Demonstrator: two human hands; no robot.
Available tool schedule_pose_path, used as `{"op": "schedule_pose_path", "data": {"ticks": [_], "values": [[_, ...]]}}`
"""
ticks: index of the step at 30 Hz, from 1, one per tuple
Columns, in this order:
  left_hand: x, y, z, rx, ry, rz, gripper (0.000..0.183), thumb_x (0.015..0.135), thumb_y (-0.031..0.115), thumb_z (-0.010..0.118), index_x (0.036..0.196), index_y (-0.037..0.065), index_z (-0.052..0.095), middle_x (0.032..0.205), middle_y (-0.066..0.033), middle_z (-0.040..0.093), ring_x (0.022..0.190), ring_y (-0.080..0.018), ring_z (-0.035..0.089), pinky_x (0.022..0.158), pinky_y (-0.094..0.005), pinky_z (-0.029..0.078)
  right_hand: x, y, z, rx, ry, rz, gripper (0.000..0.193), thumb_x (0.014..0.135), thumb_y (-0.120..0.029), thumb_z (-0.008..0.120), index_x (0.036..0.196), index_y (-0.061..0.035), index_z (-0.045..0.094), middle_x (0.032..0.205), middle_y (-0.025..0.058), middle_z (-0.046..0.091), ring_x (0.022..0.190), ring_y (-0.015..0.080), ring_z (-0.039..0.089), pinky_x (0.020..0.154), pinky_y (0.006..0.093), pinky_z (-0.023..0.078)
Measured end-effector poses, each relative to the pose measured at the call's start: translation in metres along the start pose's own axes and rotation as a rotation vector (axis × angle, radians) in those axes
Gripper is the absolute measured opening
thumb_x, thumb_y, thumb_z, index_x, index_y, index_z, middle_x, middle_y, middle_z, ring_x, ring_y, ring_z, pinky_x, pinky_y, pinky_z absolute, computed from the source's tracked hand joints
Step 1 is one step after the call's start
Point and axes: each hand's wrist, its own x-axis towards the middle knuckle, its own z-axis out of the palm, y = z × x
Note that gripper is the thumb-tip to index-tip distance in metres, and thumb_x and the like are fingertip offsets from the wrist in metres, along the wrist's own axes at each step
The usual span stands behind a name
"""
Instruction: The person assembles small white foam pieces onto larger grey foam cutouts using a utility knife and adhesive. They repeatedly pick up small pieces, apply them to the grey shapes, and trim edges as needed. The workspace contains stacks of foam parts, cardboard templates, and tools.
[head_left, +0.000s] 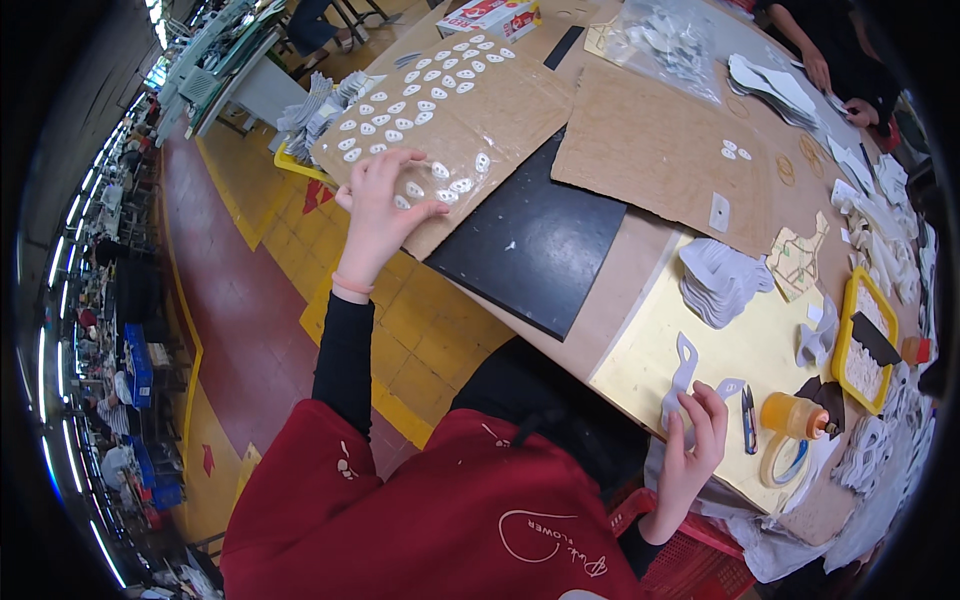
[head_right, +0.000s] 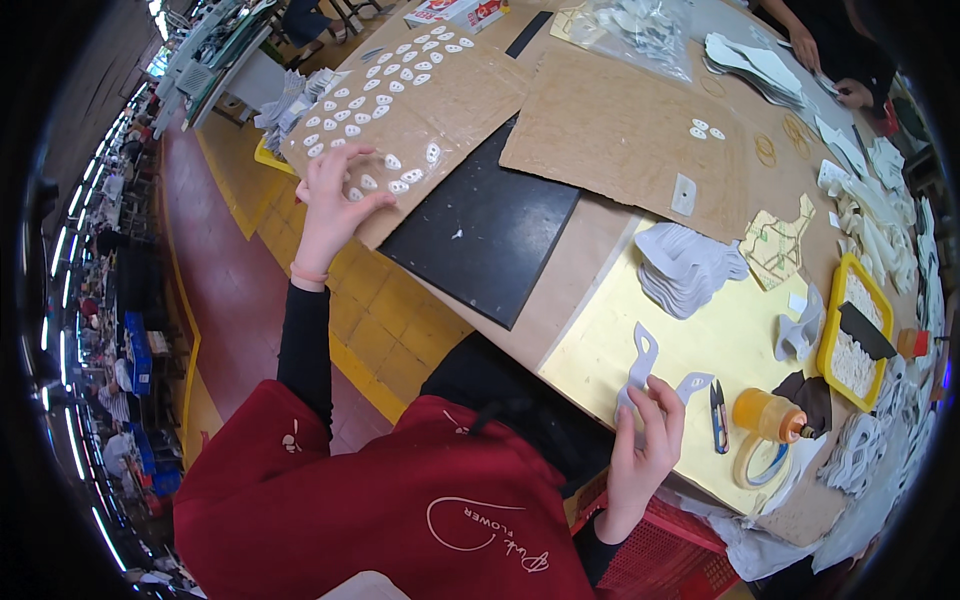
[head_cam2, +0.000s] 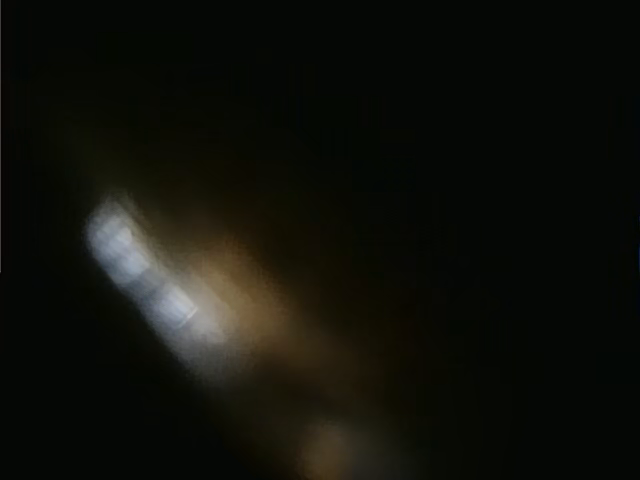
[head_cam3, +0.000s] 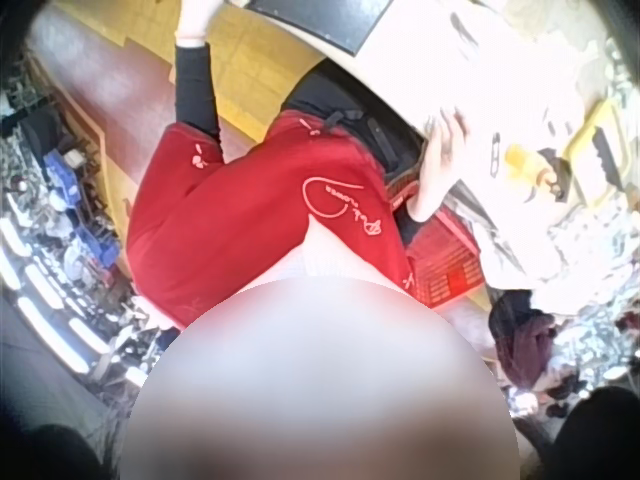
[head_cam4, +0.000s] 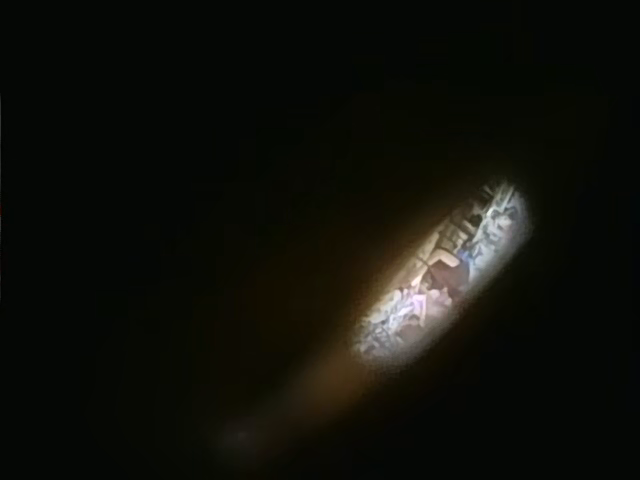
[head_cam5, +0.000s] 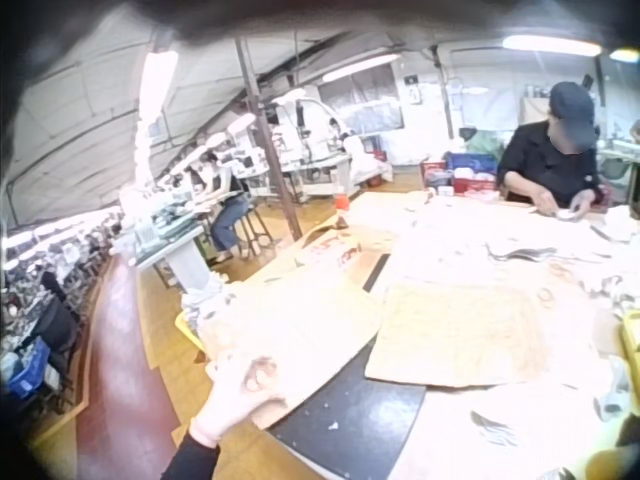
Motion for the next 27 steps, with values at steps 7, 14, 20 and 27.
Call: {"op": "schedule_pose_path", "data": {"ticks": [7, 14, 20, 27], "values": [[0.013, 0.002, -0.007, -0.033, 0.035, -0.050, 0.042, 0.083, 0.035, 0.083, 0.118, 0.019, 0.067, 0.126, 0.0038, 0.065, 0.122, -0.0217, 0.049, 0.100, -0.0389, 0.027, 0.000, -0.003, 0.000, 0.004, -0.008, 0.032, 0.020, 0.091, 0.001, 0.068, 0.111, 0.0028, 0.071, 0.128, 0.0140, 0.063, 0.114, 0.0281, 0.062, 0.099, 0.0367, 0.048], [0.015, 0.039, -0.001, -0.313, -0.035, 0.022, 0.029, 0.085, 0.022, 0.081, 0.110, 0.013, 0.070, 0.116, -0.0011, 0.070, 0.117, -0.0250, 0.057, 0.103, -0.0394, 0.040, -0.002, 0.000, -0.002, -0.016, -0.017, -0.016, 0.022, 0.090, 0.004, 0.069, 0.111, 0.0008, 0.073, 0.126, 0.0143, 0.063, 0.115, 0.0285, 0.064, 0.089, 0.0333, 0.055], [0.020, 0.012, -0.008, 0.147, -0.011, -0.149, 0.030, 0.088, 0.039, 0.076, 0.112, 0.021, 0.073, 0.119, 0.0004, 0.063, 0.122, -0.0238, 0.050, 0.098, -0.0452, 0.030, -0.006, -0.001, -0.007, -0.034, -0.017, -0.014, 0.022, 0.090, 0.004, 0.069, 0.112, 0.0001, 0.074, 0.127, 0.0143, 0.063, 0.114, 0.0279, 0.065, 0.088, 0.0336, 0.057], [0.034, -0.027, -0.016, 0.293, -0.182, 0.000, 0.029, 0.090, 0.029, 0.074, 0.118, 0.022, 0.073, 0.115, -0.0010, 0.059, 0.120, -0.0241, 0.049, 0.101, -0.0433, 0.029, -0.005, 0.001, -0.004, 0.017, -0.098, 0.088, 0.021, 0.092, 0.003, 0.066, 0.112, 0.0019, 0.071, 0.127, 0.0138, 0.062, 0.119, 0.0294, 0.061, 0.094, 0.0347, 0.051]]}}
